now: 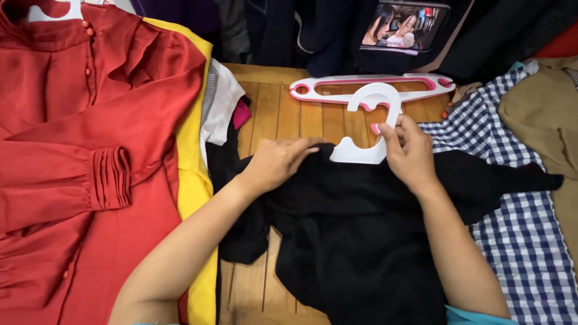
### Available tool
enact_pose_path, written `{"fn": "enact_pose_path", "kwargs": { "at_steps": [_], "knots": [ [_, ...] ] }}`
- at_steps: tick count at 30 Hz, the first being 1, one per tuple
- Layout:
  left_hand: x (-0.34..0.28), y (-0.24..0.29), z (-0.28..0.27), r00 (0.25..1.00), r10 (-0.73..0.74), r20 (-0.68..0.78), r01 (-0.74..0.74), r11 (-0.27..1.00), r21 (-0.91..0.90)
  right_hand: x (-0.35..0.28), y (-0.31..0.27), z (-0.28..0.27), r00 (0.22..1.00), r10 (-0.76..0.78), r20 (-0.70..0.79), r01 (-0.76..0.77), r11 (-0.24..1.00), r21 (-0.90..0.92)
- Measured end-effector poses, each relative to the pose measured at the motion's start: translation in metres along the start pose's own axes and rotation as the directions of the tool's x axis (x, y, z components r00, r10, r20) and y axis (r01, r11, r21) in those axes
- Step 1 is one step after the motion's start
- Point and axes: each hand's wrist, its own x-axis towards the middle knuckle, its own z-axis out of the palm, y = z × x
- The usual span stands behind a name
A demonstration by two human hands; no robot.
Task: The person folds a red long-sleeved shirt on a yellow polo shirt, smoothing the fabric and aligning the sleeves. They then pick up a black long-sleeved shirt, place it on a white hanger, and smooth it out.
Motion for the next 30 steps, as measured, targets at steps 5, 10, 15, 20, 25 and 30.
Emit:
{"fn": "enact_pose_path", "kwargs": {
  "at_steps": [5, 10, 15, 20, 25, 30],
  "knots": [
    [0.001, 0.004, -0.003, 0.987, 0.013, -0.163, -0.012, 1.000, 0.005, 0.003, 0.015, -0.008, 0.999, -0.002, 0.036, 0.004, 0.998, -0.059],
    [0.008, -0.022, -0.018, 0.963, -0.244, 0.112, 0.226, 0.962, 0.152, 0.010, 0.029, -0.039, 0.998, -0.011, -0.064, -0.001, 0.984, -0.179],
    [-0.006, -0.072, 0.002, 0.872, -0.400, 0.282, 0.381, 0.916, 0.124, 0.007, 0.051, -0.034, 0.984, 0.148, 0.099, -0.121, 0.964, -0.235],
    [0.001, -0.041, 0.004, 0.956, -0.264, 0.126, 0.265, 0.964, 0.010, 0.004, 0.040, -0.018, 0.977, 0.160, 0.141, -0.133, 0.974, -0.184],
    [0.008, -0.014, -0.007, 0.994, -0.090, 0.063, 0.089, 0.996, 0.013, 0.001, 0.019, -0.010, 0.996, 0.084, 0.029, -0.079, 0.985, -0.155],
    [0.006, -0.018, -0.014, 0.840, -0.321, 0.438, 0.293, 0.947, 0.132, 0.002, 0.010, -0.006, 0.989, 0.078, 0.128, -0.075, 0.997, -0.028]
  ]
}}
